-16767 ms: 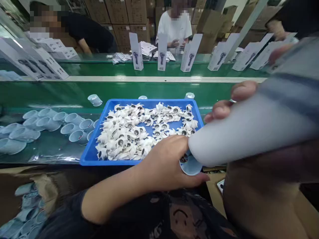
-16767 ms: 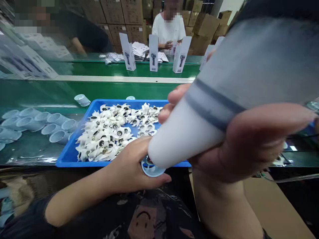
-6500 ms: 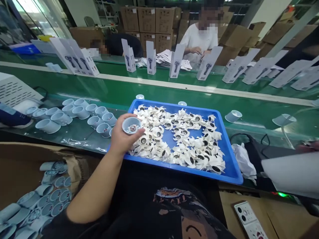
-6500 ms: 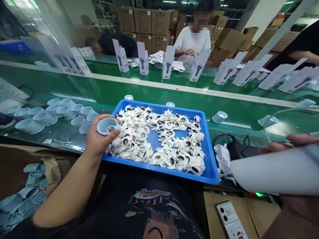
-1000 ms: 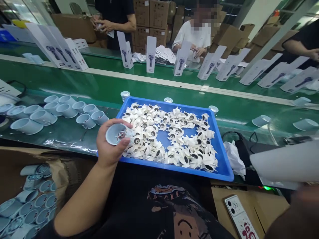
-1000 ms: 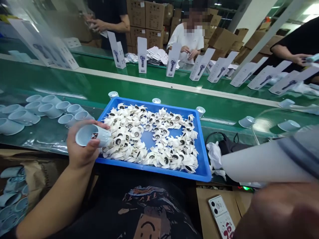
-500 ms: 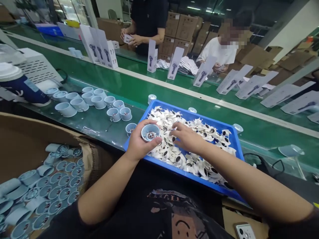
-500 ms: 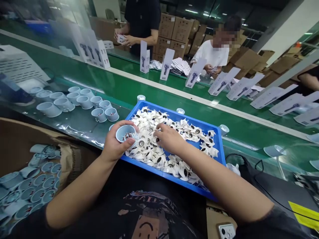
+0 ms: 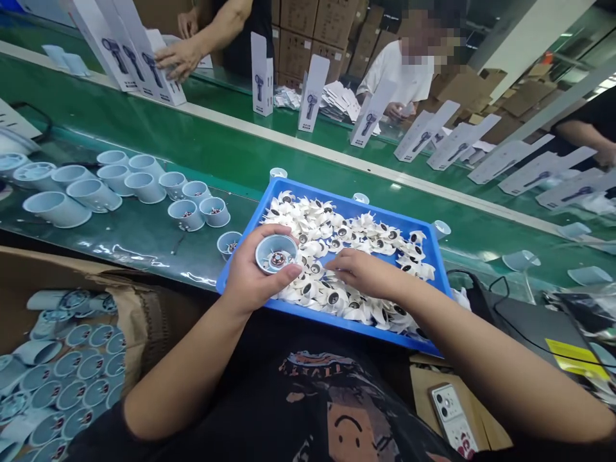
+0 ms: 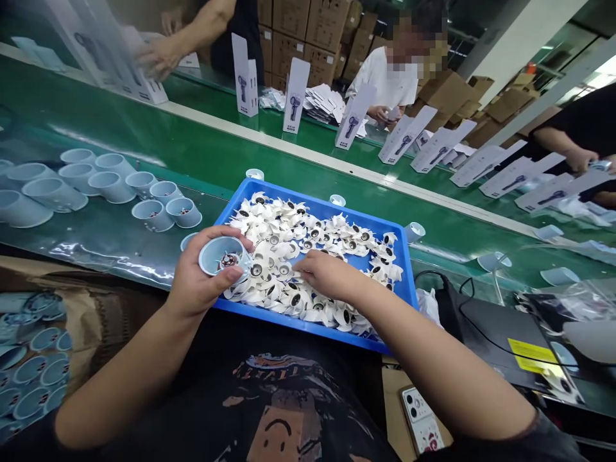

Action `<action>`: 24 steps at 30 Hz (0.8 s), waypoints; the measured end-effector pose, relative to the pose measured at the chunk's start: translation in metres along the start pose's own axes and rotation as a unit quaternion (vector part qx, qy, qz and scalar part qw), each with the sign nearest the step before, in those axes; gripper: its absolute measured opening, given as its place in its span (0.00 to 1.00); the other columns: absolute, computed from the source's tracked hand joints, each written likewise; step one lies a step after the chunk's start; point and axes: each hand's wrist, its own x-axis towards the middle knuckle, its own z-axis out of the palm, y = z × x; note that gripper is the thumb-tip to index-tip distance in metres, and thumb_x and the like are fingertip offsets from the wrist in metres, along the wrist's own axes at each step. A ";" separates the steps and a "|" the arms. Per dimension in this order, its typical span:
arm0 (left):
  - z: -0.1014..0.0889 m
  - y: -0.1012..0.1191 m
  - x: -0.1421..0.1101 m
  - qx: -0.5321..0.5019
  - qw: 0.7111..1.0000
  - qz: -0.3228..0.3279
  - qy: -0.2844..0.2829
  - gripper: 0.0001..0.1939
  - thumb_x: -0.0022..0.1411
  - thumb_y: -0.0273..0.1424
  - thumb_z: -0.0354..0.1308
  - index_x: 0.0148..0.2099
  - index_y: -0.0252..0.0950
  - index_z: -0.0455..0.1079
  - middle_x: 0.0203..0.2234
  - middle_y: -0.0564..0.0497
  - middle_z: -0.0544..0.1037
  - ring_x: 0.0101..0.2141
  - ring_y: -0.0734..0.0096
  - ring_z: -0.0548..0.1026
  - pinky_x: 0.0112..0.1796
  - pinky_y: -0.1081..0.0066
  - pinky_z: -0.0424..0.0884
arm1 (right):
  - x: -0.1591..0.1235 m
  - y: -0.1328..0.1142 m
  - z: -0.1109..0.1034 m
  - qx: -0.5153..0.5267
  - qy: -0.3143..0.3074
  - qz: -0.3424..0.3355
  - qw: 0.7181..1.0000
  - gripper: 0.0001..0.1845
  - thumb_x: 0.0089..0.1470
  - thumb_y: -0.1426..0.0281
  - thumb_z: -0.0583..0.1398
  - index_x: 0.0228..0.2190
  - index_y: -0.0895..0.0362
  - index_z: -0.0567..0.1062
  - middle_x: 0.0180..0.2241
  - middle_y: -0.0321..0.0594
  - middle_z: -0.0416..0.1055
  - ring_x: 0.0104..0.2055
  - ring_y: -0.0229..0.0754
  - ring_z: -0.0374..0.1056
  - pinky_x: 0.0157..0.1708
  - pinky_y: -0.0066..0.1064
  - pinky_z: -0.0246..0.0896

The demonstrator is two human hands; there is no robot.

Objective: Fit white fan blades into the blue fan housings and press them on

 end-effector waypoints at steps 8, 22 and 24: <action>-0.001 -0.003 -0.001 0.005 1.000 -0.025 0.007 0.28 0.49 0.44 0.74 0.48 0.38 0.71 0.35 0.49 0.81 0.35 0.65 0.78 0.41 0.66 0.74 | 0.004 -0.021 -0.011 0.003 -0.055 0.111 0.992 0.14 0.67 0.77 0.60 0.53 0.60 0.72 0.50 0.45 0.66 0.49 0.45 0.67 0.52 0.42 0.69; 0.011 0.018 -0.015 0.286 0.934 0.213 -0.029 0.29 0.55 0.29 0.65 0.58 0.41 0.62 0.49 0.46 0.74 0.50 0.58 0.76 0.50 0.60 0.74 | -0.073 -0.025 0.004 0.573 0.182 -0.077 0.796 0.31 0.51 0.48 0.58 0.47 0.57 0.64 0.38 0.42 0.67 0.35 0.39 0.67 0.40 0.32 0.69; 0.019 0.033 -0.021 0.345 0.913 0.197 -0.091 0.27 0.57 0.30 0.66 0.58 0.41 0.65 0.50 0.46 0.77 0.50 0.56 0.76 0.51 0.59 0.74 | -0.080 -0.027 0.009 0.638 0.161 -0.098 0.746 0.33 0.48 0.45 0.61 0.43 0.57 0.63 0.33 0.40 0.67 0.31 0.37 0.67 0.36 0.29 0.68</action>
